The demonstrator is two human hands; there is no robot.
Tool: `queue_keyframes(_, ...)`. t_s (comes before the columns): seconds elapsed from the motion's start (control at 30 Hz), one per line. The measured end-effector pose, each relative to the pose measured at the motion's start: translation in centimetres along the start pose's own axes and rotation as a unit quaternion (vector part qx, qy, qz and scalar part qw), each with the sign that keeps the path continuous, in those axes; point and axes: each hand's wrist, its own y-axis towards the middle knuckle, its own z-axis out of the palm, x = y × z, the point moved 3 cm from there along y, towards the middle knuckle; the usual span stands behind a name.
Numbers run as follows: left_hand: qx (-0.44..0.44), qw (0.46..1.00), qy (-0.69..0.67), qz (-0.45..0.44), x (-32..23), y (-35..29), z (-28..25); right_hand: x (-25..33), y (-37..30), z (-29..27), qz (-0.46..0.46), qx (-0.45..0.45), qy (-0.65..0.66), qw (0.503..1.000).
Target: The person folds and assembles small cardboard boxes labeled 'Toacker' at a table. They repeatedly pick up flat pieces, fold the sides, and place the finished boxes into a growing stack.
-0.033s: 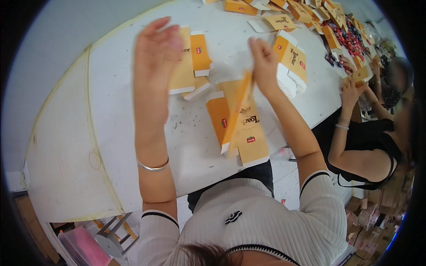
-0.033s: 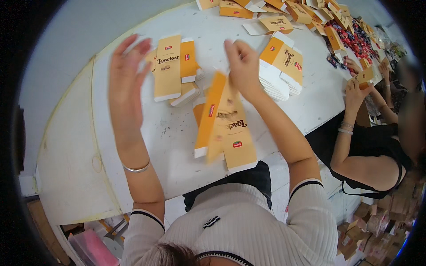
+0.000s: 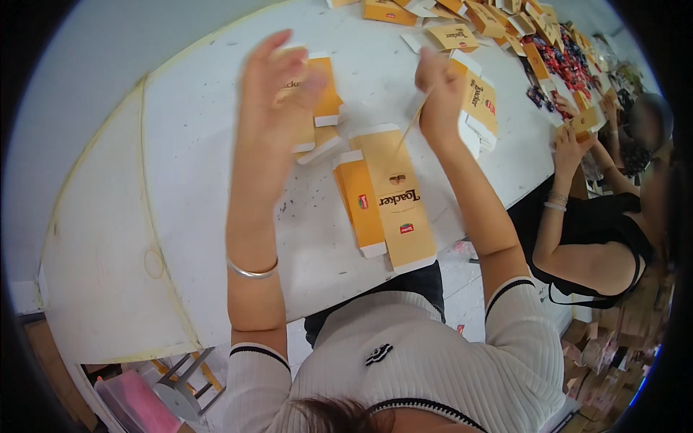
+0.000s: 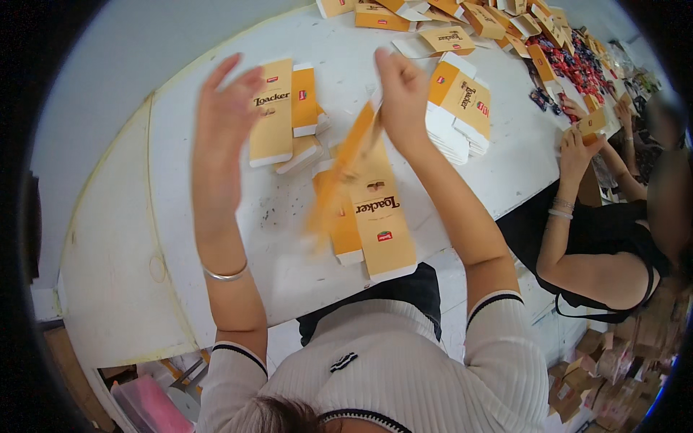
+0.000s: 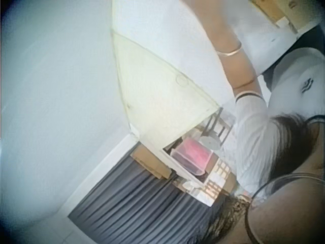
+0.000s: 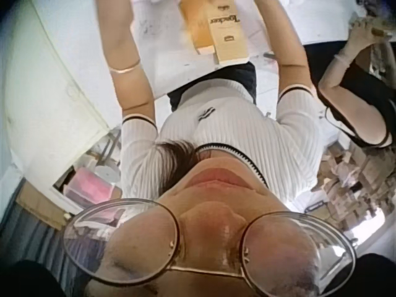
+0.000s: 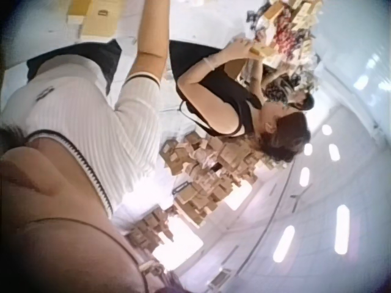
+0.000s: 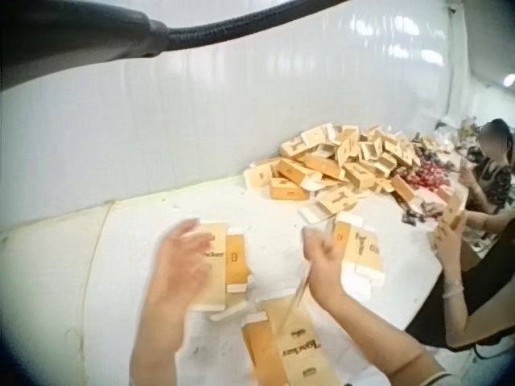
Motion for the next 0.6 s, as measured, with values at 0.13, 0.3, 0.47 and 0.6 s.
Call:
queue_keyframes(0.13, 0.157, 0.966, -0.084, -0.186, 3.6, -1.0, 2.8, 4.1, 3.5, 1.1, -0.060, 0.109, 0.318, 0.940)
queue_keyframes(0.3, 0.167, 0.965, -0.090, -0.182, 2.9, 0.4, 1.2, 5.0, 5.2, 2.4, -0.135, 0.141, 0.128, 0.972)
queue_keyframes(0.47, 0.006, 0.997, 0.070, -0.017, 1.4, 1.4, -1.2, 7.9, 5.3, 1.3, -0.303, 0.150, -0.024, 0.941)
queue_keyframes(0.6, -0.022, 0.988, 0.133, 0.070, 1.0, 0.9, -0.6, 6.6, 1.8, 5.7, -0.320, 0.163, -0.202, 0.911)
